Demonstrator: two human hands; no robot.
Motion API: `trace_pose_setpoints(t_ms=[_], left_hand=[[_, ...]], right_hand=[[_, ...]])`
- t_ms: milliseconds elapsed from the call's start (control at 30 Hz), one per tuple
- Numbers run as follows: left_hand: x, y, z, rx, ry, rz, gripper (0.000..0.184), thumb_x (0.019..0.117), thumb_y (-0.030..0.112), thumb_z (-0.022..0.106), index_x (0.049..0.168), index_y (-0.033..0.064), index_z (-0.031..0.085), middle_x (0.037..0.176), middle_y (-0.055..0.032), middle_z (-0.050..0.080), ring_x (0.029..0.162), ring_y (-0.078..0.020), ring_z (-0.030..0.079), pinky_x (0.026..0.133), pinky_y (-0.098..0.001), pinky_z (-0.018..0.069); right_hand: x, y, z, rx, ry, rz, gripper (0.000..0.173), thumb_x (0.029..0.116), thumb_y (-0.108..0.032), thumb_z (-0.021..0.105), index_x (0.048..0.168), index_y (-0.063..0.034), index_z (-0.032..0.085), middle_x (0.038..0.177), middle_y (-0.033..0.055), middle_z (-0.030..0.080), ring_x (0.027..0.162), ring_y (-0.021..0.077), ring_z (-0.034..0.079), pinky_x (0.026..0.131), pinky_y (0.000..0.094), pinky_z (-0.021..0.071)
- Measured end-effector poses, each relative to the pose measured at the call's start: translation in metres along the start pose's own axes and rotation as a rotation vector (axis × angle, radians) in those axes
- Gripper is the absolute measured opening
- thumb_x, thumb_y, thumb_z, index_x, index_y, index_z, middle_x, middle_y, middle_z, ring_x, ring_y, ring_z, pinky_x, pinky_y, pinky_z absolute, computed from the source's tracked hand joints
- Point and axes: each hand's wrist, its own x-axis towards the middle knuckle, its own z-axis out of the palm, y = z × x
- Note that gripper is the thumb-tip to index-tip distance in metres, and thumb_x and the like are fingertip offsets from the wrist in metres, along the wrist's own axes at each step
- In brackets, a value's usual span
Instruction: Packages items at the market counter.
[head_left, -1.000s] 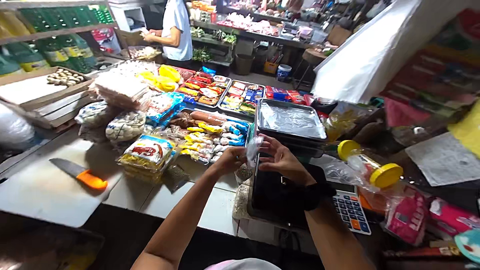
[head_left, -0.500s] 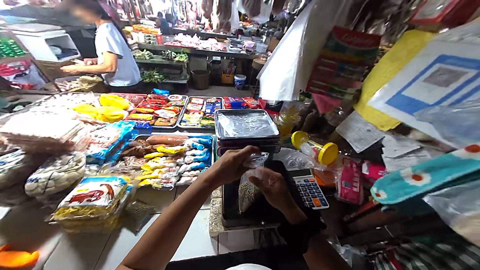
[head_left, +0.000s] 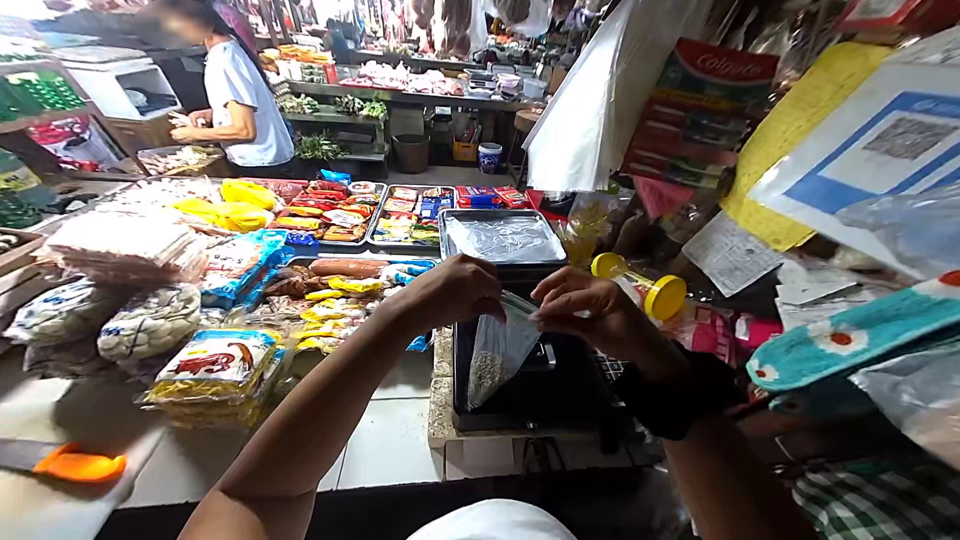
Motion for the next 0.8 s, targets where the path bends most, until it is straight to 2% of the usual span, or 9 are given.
trace_pose_setpoints(t_ms=[100,167,233,300,367,500,600,700,800], left_hand=[[0.001,0.006,-0.005,-0.034,0.049,0.03,0.015,0.0884,0.016,0.077,0.077,0.0053,0.078,0.079,-0.0043,0.07,0.074,-0.0095,0.065,0.069,-0.027,0.0532],[-0.003,0.005,-0.006,-0.188,0.229,0.005,0.017,0.0862,0.013,0.079,0.095,-0.001,0.078,0.097,-0.0102,0.074,0.084,-0.0116,0.07,0.073,-0.0273,0.0588],[-0.017,-0.004,0.006,-0.389,0.293,-0.145,0.067,0.0722,0.017,0.09,0.131,-0.0004,0.063,0.13,-0.0108,0.066,0.105,-0.0149,0.07,0.079,-0.0323,0.0622],[-0.042,-0.018,0.061,-0.613,0.187,-0.301,0.105,0.0572,0.022,0.098,0.147,0.004,0.048,0.139,-0.0033,0.062,0.12,-0.0085,0.062,0.098,-0.0321,0.0563],[-0.057,-0.024,0.131,-0.865,0.149,-0.37,0.092,0.062,0.015,0.096,0.141,-0.003,0.052,0.131,-0.0066,0.066,0.119,-0.0065,0.062,0.105,-0.0295,0.0516],[-0.048,-0.014,0.189,-1.055,0.37,-0.404,0.031,0.1022,0.022,0.06,0.111,-0.0061,0.069,0.109,-0.009,0.076,0.107,-0.014,0.07,0.103,-0.0373,0.0538],[-0.038,-0.01,0.182,-1.124,0.38,-0.504,0.047,0.1114,0.024,0.029,0.09,0.0012,0.064,0.078,-0.0022,0.074,0.08,-0.0128,0.074,0.084,-0.0353,0.061],[-0.034,-0.004,0.175,-1.112,0.44,-0.512,0.037,0.1109,0.02,0.033,0.096,0.0017,0.061,0.072,0.0019,0.065,0.067,-0.0077,0.066,0.071,-0.029,0.0597],[-0.022,0.019,0.167,-0.915,0.557,-0.554,0.033,0.1083,0.019,0.044,0.105,-0.0063,0.065,0.085,-0.0043,0.066,0.077,-0.0068,0.063,0.078,-0.0291,0.0556]], right_hand=[[0.007,-0.011,-0.01,-0.135,-0.164,0.217,0.02,0.0947,-0.023,0.071,0.092,-0.0045,0.077,0.091,0.0013,0.072,0.077,0.0041,0.065,0.07,0.0234,0.0554],[0.014,-0.021,-0.018,-0.212,-0.112,0.201,0.017,0.0947,-0.022,0.07,0.092,-0.0066,0.077,0.084,-0.0007,0.073,0.067,0.004,0.066,0.062,0.0236,0.0578],[0.018,-0.026,-0.016,-0.256,-0.059,0.136,0.014,0.094,-0.02,0.071,0.092,-0.0077,0.078,0.085,-0.0002,0.074,0.067,0.0053,0.068,0.062,0.0252,0.0609],[0.021,-0.03,-0.001,-0.326,0.018,0.088,0.013,0.091,-0.02,0.072,0.088,-0.0092,0.079,0.081,-0.0003,0.073,0.066,0.0058,0.067,0.061,0.027,0.0591],[0.025,-0.036,0.012,-0.348,0.104,0.08,0.009,0.0866,-0.018,0.077,0.085,-0.0092,0.079,0.079,-0.0003,0.073,0.066,0.0058,0.066,0.062,0.0274,0.0574],[0.028,-0.05,0.023,-0.037,0.262,0.068,0.011,0.0805,0.0,0.081,0.088,-0.0036,0.074,0.083,0.0011,0.075,0.071,0.0047,0.071,0.066,0.0225,0.0618],[0.013,-0.032,0.015,0.183,0.279,0.114,0.03,0.0859,-0.001,0.076,0.115,-0.0001,0.067,0.108,0.0086,0.073,0.093,0.0171,0.074,0.083,0.0335,0.0647],[-0.02,0.028,0.031,0.208,0.0,0.436,0.078,0.0721,-0.016,0.089,0.139,0.0016,0.055,0.124,0.0128,0.067,0.11,0.0191,0.068,0.095,0.0356,0.0584],[-0.046,0.054,0.093,0.198,-0.118,0.519,0.086,0.0623,-0.018,0.096,0.135,0.0048,0.056,0.119,0.0084,0.07,0.109,0.0087,0.066,0.099,0.0275,0.0545]])
